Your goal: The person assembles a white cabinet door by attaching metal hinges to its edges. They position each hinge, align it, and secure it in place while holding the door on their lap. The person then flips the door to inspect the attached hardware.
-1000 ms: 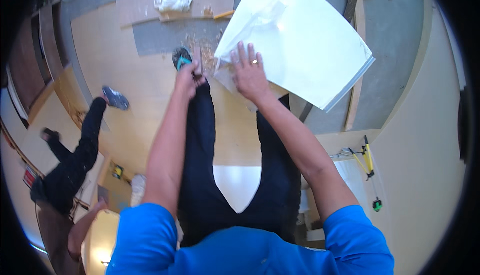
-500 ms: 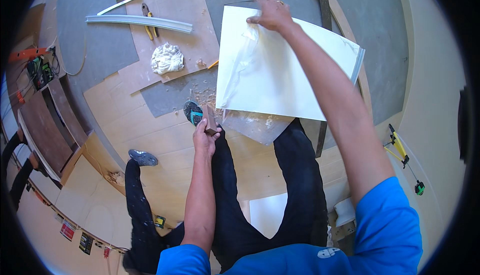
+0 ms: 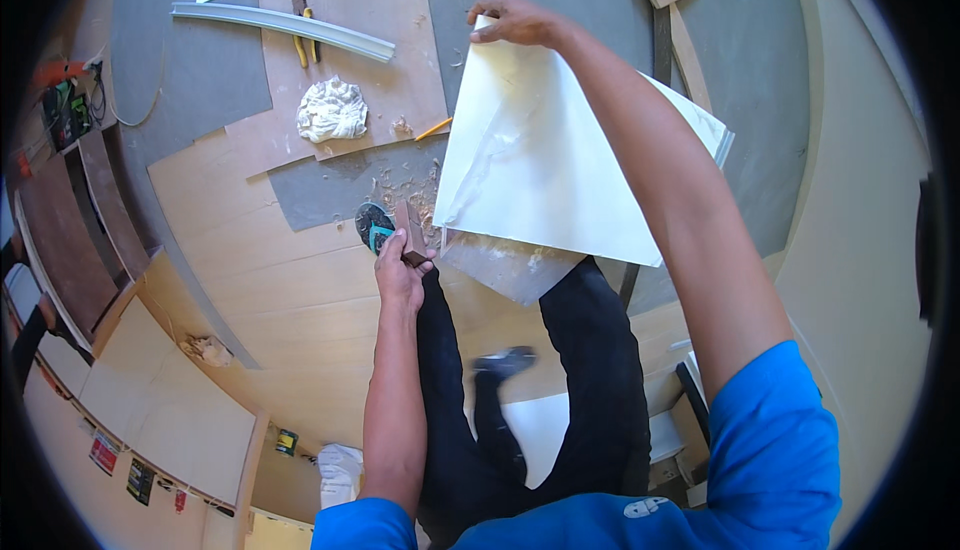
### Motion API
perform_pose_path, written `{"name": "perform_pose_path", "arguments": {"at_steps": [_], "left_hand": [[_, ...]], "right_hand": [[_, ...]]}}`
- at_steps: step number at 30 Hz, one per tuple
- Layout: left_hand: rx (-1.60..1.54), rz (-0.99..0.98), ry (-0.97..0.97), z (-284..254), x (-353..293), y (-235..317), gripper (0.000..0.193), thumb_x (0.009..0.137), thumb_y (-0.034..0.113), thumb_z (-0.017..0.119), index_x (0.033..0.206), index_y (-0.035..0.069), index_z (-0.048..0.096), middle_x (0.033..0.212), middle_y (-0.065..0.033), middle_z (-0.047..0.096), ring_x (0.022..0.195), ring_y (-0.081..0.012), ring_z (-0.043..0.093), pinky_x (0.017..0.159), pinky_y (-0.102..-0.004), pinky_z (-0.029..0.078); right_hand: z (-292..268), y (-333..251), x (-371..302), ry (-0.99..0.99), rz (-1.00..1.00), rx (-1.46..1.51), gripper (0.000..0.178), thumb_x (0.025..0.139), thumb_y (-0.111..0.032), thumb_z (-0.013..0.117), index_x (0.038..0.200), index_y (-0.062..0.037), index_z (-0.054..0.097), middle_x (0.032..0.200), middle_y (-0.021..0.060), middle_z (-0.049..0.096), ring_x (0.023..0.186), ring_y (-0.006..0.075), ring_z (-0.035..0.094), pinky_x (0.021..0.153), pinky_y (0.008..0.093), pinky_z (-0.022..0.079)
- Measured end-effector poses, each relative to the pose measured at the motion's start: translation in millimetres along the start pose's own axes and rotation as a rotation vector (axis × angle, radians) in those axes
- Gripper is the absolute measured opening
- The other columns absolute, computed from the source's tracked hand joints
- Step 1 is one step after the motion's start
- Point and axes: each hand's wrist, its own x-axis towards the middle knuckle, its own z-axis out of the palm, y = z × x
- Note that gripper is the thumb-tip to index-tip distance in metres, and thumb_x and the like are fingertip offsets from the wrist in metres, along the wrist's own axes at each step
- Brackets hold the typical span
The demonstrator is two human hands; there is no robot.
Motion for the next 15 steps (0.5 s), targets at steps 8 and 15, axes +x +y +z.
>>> {"name": "perform_pose_path", "arguments": {"at_steps": [8, 15], "left_hand": [[-0.143, 0.03, -0.055, 1, 1, 23, 0.037, 0.105, 0.033, 0.061, 0.13, 0.006, 0.06, 0.098, -0.0101, 0.071, 0.074, -0.0227, 0.072, 0.06, -0.0314, 0.054], [-0.127, 0.035, -0.091, -1, 2, 36, 0.037, 0.106, 0.037, 0.059, 0.129, 0.008, 0.061, 0.099, -0.01, 0.07, 0.077, -0.0227, 0.07, 0.062, -0.0332, 0.051]], "right_hand": [[-9, 12, 6, -0.117, 0.036, 0.192, 0.049, 0.09, -0.03, 0.083, 0.134, -0.0139, 0.07, 0.144, 0.0125, 0.064, 0.128, 0.0322, 0.06, 0.117, 0.0406, 0.043], [-16, 17, 6, -0.194, 0.122, 0.278, 0.035, 0.091, -0.037, 0.083, 0.12, -0.0187, 0.073, 0.115, 0.0037, 0.073, 0.104, 0.0207, 0.068, 0.098, 0.0335, 0.055]]}}
